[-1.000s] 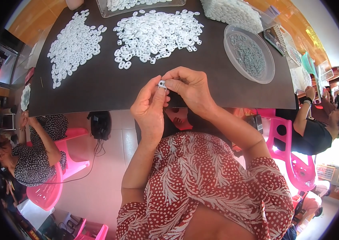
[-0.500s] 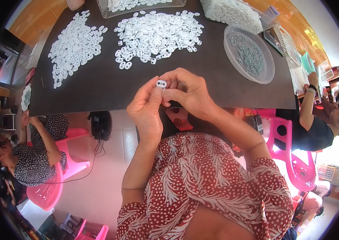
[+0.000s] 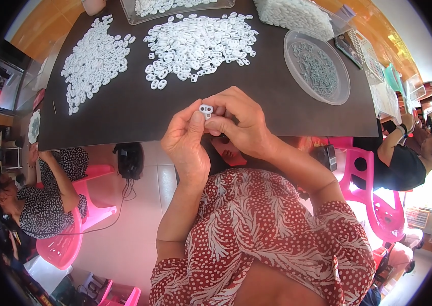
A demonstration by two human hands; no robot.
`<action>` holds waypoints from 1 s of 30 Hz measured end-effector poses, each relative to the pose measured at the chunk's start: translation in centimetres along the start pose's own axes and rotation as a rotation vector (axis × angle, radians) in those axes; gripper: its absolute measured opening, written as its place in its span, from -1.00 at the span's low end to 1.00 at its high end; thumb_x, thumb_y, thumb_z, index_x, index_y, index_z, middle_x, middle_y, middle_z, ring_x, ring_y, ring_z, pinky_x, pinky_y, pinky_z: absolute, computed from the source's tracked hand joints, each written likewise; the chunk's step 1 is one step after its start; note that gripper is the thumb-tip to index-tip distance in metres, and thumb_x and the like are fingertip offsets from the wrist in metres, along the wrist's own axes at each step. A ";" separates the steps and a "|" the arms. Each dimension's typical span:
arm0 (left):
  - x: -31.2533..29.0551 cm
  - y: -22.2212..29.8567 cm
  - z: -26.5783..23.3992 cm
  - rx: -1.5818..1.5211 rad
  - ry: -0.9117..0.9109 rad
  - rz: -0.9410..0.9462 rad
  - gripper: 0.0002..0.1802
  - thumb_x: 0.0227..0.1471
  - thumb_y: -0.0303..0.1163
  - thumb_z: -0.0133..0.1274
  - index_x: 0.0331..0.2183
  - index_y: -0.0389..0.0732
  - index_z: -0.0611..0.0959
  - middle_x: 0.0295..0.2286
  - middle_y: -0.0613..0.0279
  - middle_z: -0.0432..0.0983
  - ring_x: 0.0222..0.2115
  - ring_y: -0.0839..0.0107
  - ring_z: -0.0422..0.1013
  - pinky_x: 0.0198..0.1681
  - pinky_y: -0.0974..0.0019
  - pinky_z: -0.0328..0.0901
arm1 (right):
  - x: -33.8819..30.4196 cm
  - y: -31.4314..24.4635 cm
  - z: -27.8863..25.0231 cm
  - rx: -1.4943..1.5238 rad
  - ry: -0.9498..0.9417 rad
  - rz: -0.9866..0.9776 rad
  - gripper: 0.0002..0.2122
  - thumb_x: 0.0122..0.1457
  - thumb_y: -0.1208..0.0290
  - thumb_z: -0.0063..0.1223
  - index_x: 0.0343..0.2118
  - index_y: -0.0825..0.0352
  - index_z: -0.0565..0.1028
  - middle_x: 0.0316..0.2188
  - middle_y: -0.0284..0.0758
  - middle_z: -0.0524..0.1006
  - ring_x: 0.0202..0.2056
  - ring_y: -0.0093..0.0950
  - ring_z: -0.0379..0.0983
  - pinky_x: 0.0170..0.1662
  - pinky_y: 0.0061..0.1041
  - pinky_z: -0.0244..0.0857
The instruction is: Inserting small dark pins into white plastic components at an assembly table.
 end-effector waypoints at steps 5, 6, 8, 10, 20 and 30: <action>-0.2 0.3 0.2 0.003 0.003 0.018 -0.79 0.07 -0.52 0.00 -0.22 -0.42 0.54 -0.39 0.17 0.49 -0.44 0.53 0.39 -0.34 0.48 0.32 | -0.2 -1.0 -0.2 -0.133 0.097 -0.178 -0.74 -0.15 0.62 0.16 -0.32 0.40 0.47 -0.49 -0.30 0.45 -0.46 -0.40 0.34 -0.43 -0.47 0.26; -0.2 0.3 0.2 0.004 0.003 0.020 -0.79 0.07 -0.52 0.00 -0.22 -0.42 0.54 -0.39 0.17 0.49 -0.44 0.53 0.39 -0.34 0.48 0.32 | -0.2 -1.0 -0.1 -0.132 0.097 -0.179 -0.74 -0.15 0.62 0.16 -0.32 0.40 0.47 -0.49 -0.30 0.45 -0.46 -0.40 0.34 -0.43 -0.47 0.26; -0.4 0.8 0.3 0.023 -0.019 0.106 -0.79 0.08 -0.52 0.00 -0.22 -0.41 0.54 -0.36 0.18 0.48 -0.38 0.54 0.38 -0.28 0.49 0.32 | -0.3 -1.2 -0.2 -0.127 0.122 -0.201 -0.73 -0.16 0.62 0.16 -0.31 0.41 0.47 -0.47 -0.29 0.47 -0.46 -0.38 0.35 -0.43 -0.48 0.26; -0.4 0.8 0.4 0.030 -0.021 0.128 -0.77 0.08 -0.48 0.00 -0.21 -0.41 0.54 -0.37 0.20 0.49 -0.39 0.56 0.37 -0.29 0.50 0.30 | -0.3 -1.4 -0.2 -0.120 0.127 -0.200 -0.73 -0.17 0.62 0.17 -0.31 0.41 0.47 -0.47 -0.29 0.47 -0.46 -0.38 0.35 -0.43 -0.48 0.26; -1.1 1.2 0.7 -0.001 -0.091 0.278 -0.77 0.10 -0.40 0.00 -0.25 -0.38 0.52 -0.37 0.26 0.46 -0.38 0.57 0.35 -0.27 0.49 0.27 | -0.8 -2.5 -0.4 -0.078 0.167 -0.312 -0.73 -0.11 0.65 0.15 -0.26 0.49 0.47 -0.43 -0.23 0.50 -0.46 -0.43 0.36 -0.44 -0.54 0.27; -1.7 1.7 1.0 0.036 -0.027 0.329 -0.81 0.13 -0.41 -0.04 -0.27 -0.34 0.51 -0.39 0.31 0.42 -0.39 0.61 0.31 -0.29 0.52 0.25 | -1.2 -2.4 0.0 -0.059 0.174 -0.264 -0.74 -0.07 0.63 0.14 -0.25 0.48 0.46 -0.41 -0.22 0.49 -0.47 -0.43 0.34 -0.44 -0.54 0.26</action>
Point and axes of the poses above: each hand's wrist, its own x-axis towards the middle knuckle, its own z-axis out of the palm, y = z × x, the point moved 7 cm from there along x, towards the middle knuckle
